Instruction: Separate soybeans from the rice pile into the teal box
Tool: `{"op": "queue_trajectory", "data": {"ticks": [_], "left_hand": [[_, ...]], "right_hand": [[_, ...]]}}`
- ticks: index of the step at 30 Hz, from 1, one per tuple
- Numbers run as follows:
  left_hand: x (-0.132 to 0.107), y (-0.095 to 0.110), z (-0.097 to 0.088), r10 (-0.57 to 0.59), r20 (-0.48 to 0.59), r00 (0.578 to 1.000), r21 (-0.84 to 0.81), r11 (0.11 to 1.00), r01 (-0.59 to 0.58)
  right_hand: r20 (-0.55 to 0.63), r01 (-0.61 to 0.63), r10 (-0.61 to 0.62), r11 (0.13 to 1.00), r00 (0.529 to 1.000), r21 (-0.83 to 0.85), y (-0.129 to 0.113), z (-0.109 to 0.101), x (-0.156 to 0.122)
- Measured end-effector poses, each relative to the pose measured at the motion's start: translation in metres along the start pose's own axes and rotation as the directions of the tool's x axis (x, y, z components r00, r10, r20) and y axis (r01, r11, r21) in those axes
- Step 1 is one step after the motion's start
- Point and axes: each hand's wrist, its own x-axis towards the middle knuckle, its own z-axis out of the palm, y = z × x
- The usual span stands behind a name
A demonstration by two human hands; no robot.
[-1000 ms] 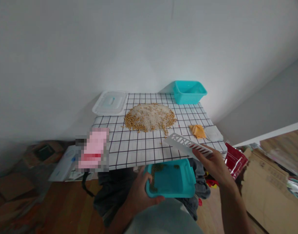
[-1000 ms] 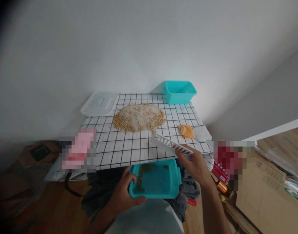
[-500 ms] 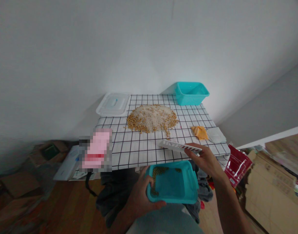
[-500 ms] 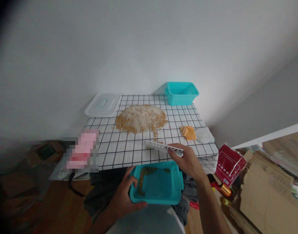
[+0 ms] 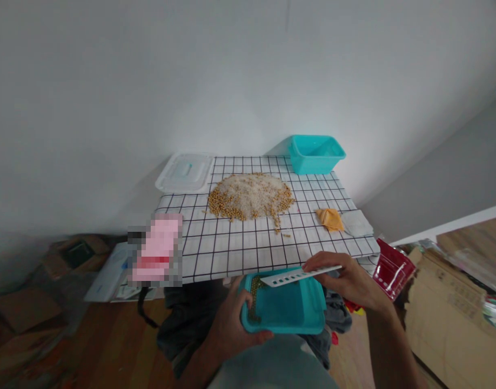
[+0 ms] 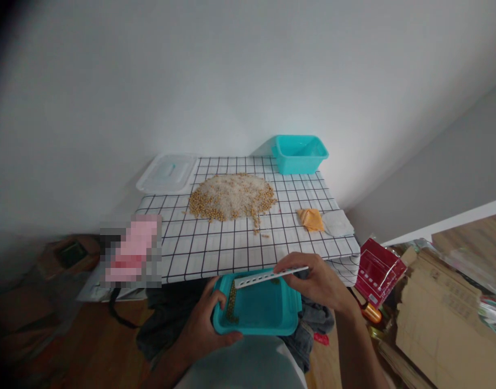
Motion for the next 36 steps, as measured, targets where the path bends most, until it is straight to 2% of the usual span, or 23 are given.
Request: {"op": "queue_trajectory", "data": {"ticks": [4,6,8,10,12,14,17,21,32,36], "left_hand": [[-0.001,-0.001,0.0,-0.012,0.002,1.0,0.009,1.0,0.012],[-0.002,-0.001,0.0,-0.022,0.006,1.0,0.014,1.0,0.022],[-0.002,0.0,0.0,-0.022,0.005,1.0,0.019,1.0,0.022],[-0.002,0.0,0.001,-0.016,0.004,1.0,0.018,1.0,0.016],[-0.002,-0.001,0.001,-0.014,0.007,1.0,0.013,1.0,0.014],[-0.002,-0.001,0.002,-0.014,0.01,1.0,0.006,1.0,0.014],[-0.002,-0.002,0.003,-0.016,0.003,1.0,0.002,1.0,0.016],[-0.003,-0.001,0.003,-0.023,0.004,1.0,-0.003,1.0,0.023],[-0.002,0.001,0.002,-0.022,-0.023,0.999,-0.014,1.0,0.021],[-0.002,0.001,0.002,-0.015,-0.016,1.0,-0.013,1.0,0.015]], "right_hand": [[-0.053,0.017,-0.017,1.0,0.998,0.001,0.004,-0.002,-0.005],[-0.182,-0.016,0.012,1.0,0.983,-0.023,0.011,-0.005,-0.007],[-0.374,-0.085,0.06,0.995,0.926,-0.051,0.019,-0.01,-0.008],[-0.541,-0.155,0.102,0.987,0.835,-0.053,0.027,-0.015,-0.009],[-0.609,-0.215,0.146,0.976,0.78,-0.041,0.034,-0.019,-0.01],[-0.625,-0.26,0.177,0.965,0.76,-0.043,0.039,-0.021,-0.011],[-0.619,-0.261,0.168,0.963,0.767,-0.063,0.042,-0.019,-0.012],[-0.576,-0.232,0.149,0.97,0.804,-0.073,0.04,-0.016,-0.011],[-0.537,-0.238,0.161,0.968,0.828,-0.077,0.037,-0.015,-0.009],[-0.546,-0.246,0.156,0.964,0.823,-0.097,0.034,-0.014,-0.011]]}}
